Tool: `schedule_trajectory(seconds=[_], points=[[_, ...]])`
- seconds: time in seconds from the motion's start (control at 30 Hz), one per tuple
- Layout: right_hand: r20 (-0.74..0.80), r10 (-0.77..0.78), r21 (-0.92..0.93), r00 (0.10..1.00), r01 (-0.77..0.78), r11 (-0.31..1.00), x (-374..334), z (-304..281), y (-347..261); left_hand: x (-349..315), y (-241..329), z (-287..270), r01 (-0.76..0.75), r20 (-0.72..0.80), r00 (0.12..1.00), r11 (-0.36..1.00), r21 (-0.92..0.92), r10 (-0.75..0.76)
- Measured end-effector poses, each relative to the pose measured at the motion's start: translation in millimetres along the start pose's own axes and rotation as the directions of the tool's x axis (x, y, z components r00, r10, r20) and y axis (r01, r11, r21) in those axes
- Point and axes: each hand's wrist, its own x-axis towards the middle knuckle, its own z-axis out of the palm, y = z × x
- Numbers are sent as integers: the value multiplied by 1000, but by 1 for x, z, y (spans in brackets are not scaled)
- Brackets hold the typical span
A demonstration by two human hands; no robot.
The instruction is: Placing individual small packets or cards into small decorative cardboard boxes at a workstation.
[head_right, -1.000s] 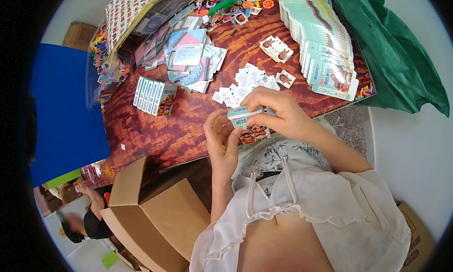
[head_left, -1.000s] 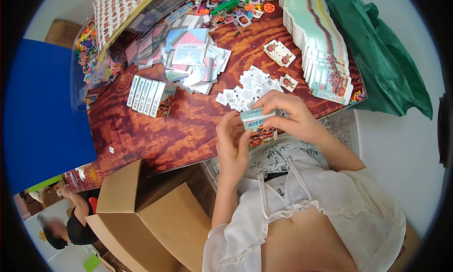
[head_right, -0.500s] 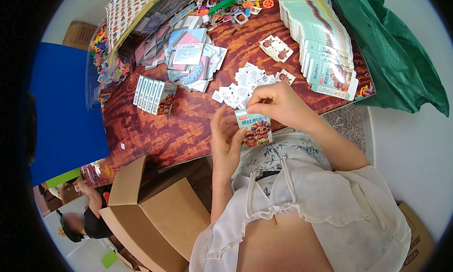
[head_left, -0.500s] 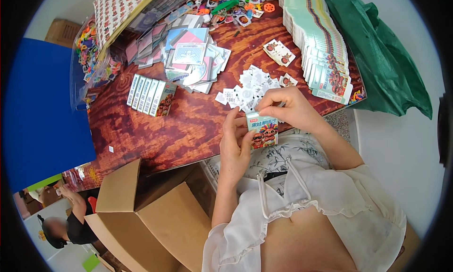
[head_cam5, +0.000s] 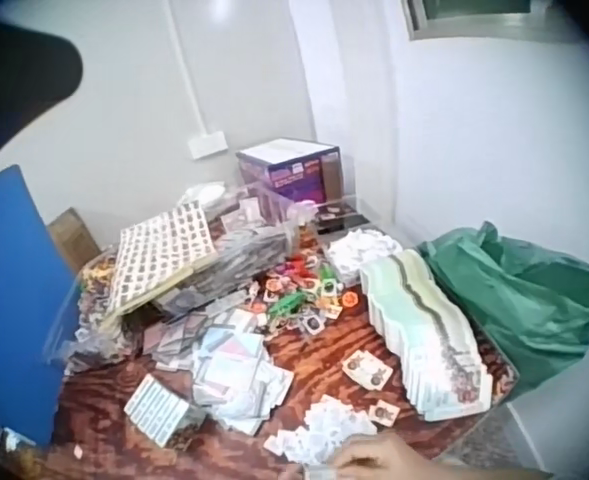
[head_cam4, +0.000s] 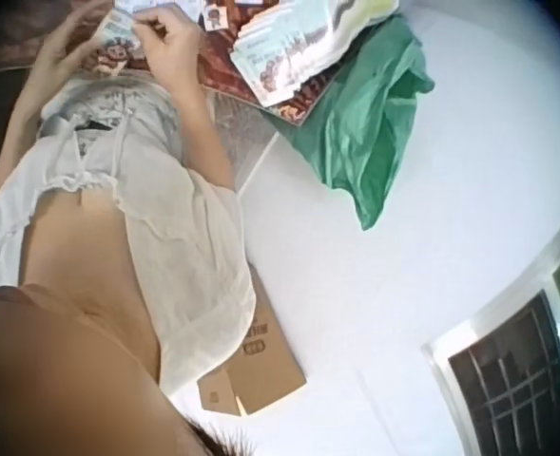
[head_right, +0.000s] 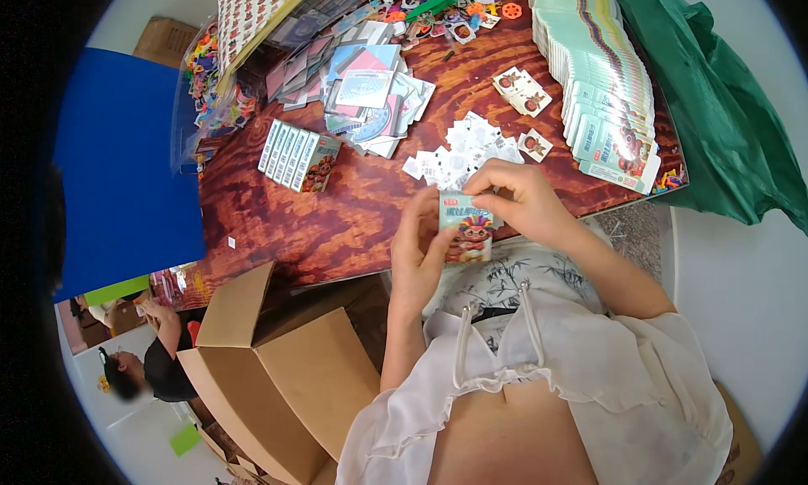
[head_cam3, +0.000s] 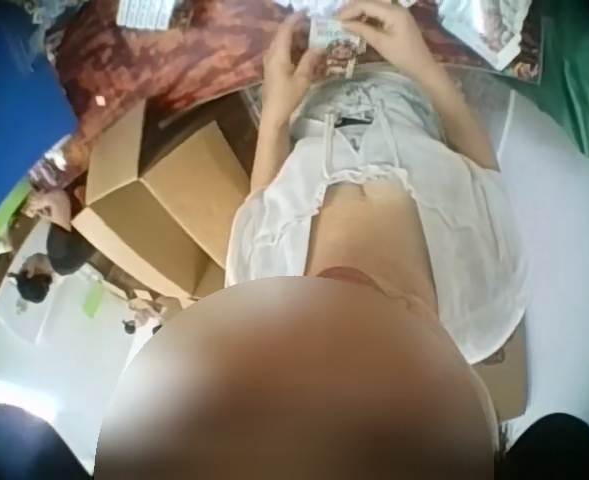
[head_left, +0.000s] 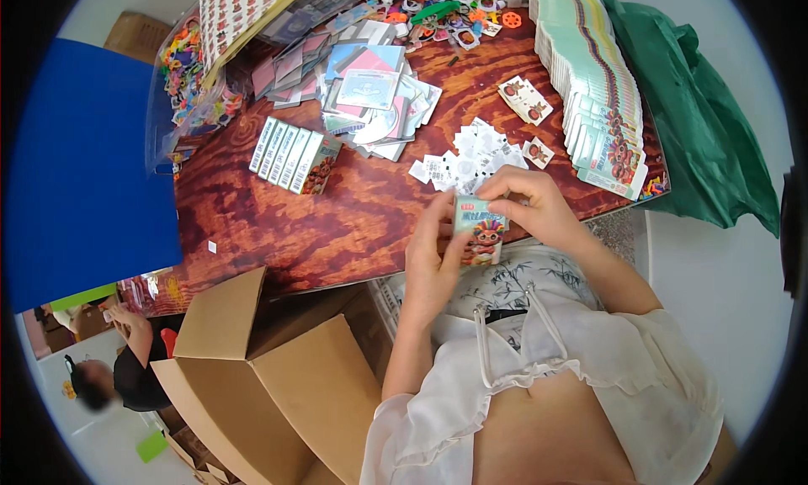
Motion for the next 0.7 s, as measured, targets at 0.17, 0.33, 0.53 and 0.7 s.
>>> schedule_trajectory(seconds=[0.17, 0.33, 0.53, 0.7], points=[[-108, -30, 209, 994, 52, 977, 12, 21, 0, 14, 1, -37, -146, -172, 961, 924, 353, 217], [31, 29, 54, 999, -31, 998, 8, 16, 0, 53, 2, -96, -54, -341, 823, 659, 750, 455], [-64, 129, 203, 990, -113, 973, -12, 6, 17, 80, -13, -118, 29, -262, 809, 409, 912, 526], [-80, 155, 254, 985, -131, 958, -17, -3, 23, 106, -3, -138, 213, -316, 914, 360, 908, 256]])
